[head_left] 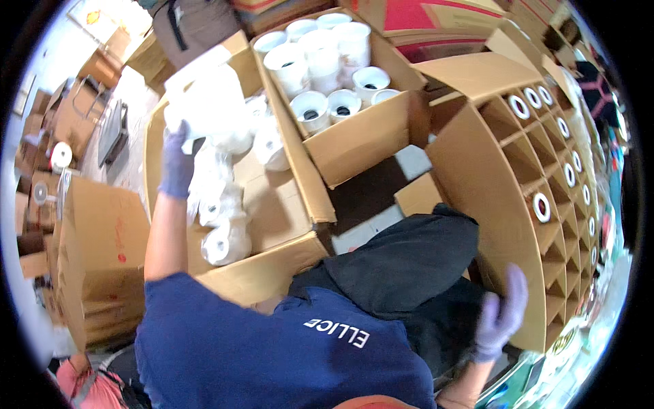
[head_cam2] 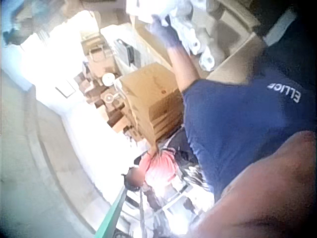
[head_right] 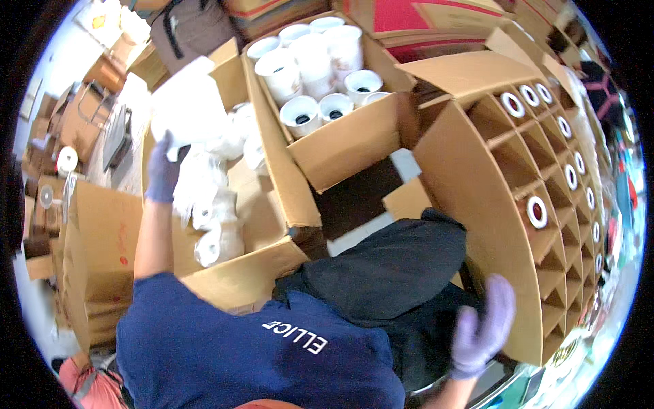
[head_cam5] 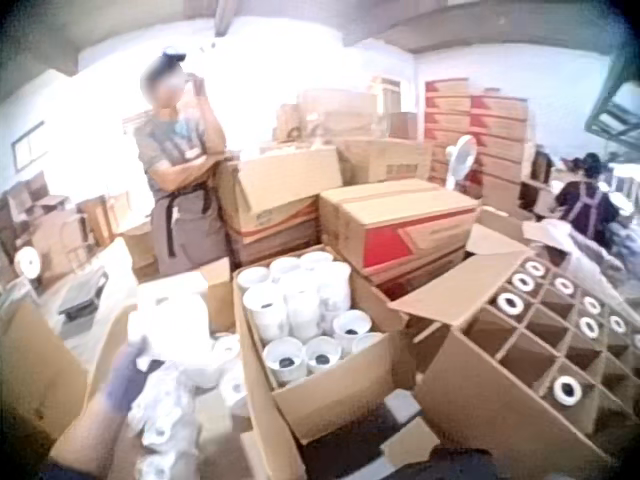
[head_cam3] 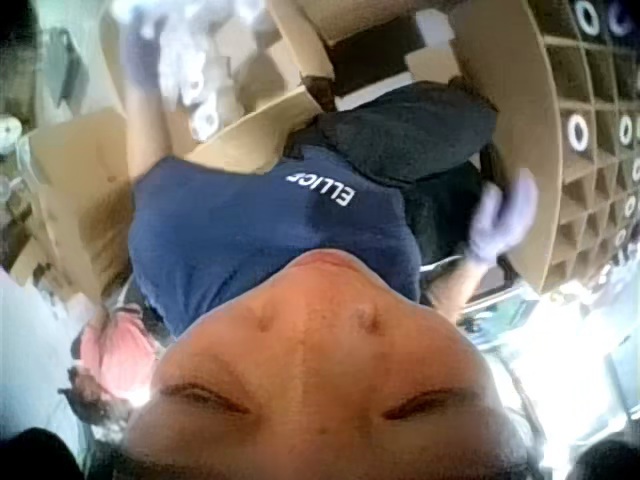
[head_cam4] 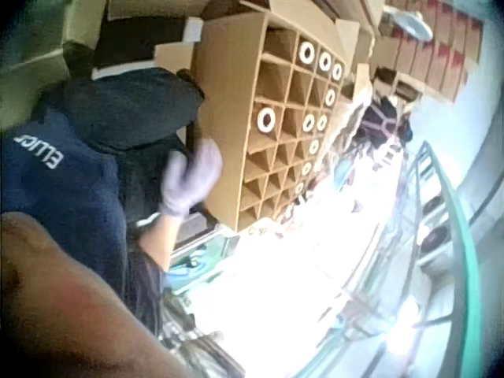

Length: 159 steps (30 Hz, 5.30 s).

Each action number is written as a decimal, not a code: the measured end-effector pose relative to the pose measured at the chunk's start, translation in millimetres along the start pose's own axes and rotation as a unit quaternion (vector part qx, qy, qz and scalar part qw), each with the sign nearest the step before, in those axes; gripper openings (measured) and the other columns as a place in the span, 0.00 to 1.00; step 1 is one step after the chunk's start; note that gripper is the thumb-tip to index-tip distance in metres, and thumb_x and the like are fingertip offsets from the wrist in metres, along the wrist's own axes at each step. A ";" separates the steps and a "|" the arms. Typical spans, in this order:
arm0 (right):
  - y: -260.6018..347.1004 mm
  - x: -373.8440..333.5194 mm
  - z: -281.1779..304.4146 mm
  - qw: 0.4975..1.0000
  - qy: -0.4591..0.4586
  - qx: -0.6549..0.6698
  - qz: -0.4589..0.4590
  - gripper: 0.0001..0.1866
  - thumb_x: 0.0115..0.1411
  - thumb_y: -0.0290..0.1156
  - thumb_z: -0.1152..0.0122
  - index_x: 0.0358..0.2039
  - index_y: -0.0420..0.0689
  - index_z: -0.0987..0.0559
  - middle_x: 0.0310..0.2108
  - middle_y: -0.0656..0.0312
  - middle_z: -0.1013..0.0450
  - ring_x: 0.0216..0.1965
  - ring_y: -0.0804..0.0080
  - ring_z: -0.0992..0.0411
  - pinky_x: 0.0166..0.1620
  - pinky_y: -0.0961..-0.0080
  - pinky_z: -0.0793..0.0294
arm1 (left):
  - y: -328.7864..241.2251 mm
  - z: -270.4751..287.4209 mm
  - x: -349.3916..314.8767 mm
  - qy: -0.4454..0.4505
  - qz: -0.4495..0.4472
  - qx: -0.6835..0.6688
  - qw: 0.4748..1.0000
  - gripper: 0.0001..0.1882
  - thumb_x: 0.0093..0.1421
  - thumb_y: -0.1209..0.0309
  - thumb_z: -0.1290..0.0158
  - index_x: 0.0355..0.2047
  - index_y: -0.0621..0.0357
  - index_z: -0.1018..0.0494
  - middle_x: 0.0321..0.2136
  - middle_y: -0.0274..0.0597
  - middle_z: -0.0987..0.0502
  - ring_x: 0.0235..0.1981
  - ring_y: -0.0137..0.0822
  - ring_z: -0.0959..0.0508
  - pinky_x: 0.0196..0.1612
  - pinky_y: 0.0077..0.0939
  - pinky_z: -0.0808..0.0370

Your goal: The person assembles a white ceramic product by inserting a metallic vessel and a lid, then places the assembled item into a plastic bag.

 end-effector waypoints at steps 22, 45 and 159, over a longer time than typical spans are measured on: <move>-291.7 -128.9 204.5 0.888 -0.377 -0.106 -0.241 0.13 0.58 0.34 0.35 0.40 0.42 0.18 0.38 0.49 0.23 0.41 0.51 0.24 0.45 0.60 0.24 | 1.1 -498.8 -437.2 0.710 -0.372 0.165 0.575 0.28 0.45 0.59 0.33 0.46 0.55 0.26 0.48 0.46 0.26 0.49 0.52 0.26 0.62 0.56 0.37; -197.2 -97.7 211.1 0.962 -0.217 -0.050 -0.160 0.08 0.62 0.20 0.43 0.40 0.37 0.18 0.37 0.57 0.20 0.41 0.68 0.22 0.44 0.74 0.22 | -24.0 -516.4 -333.6 0.541 -0.261 0.092 0.794 0.34 0.56 0.69 0.44 0.62 0.69 0.36 0.62 0.55 0.33 0.66 0.50 0.37 0.69 0.42 0.45; -139.4 -92.8 43.7 0.801 -0.215 0.527 -0.185 0.68 0.35 0.26 0.19 0.71 0.37 0.55 0.66 0.50 0.44 0.67 0.62 0.43 0.69 0.66 0.44 | -65.8 -580.9 -350.8 0.573 -0.142 -0.016 0.807 0.23 0.72 0.64 0.58 0.61 0.67 0.36 0.57 0.48 0.30 0.58 0.38 0.30 0.63 0.31 0.36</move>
Point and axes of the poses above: each hand's wrist, its own x-axis towards the middle knuckle, its own z-axis out of the back of the hand, y = z × x, the point moved 10 cm from there along x, towards the middle knuckle
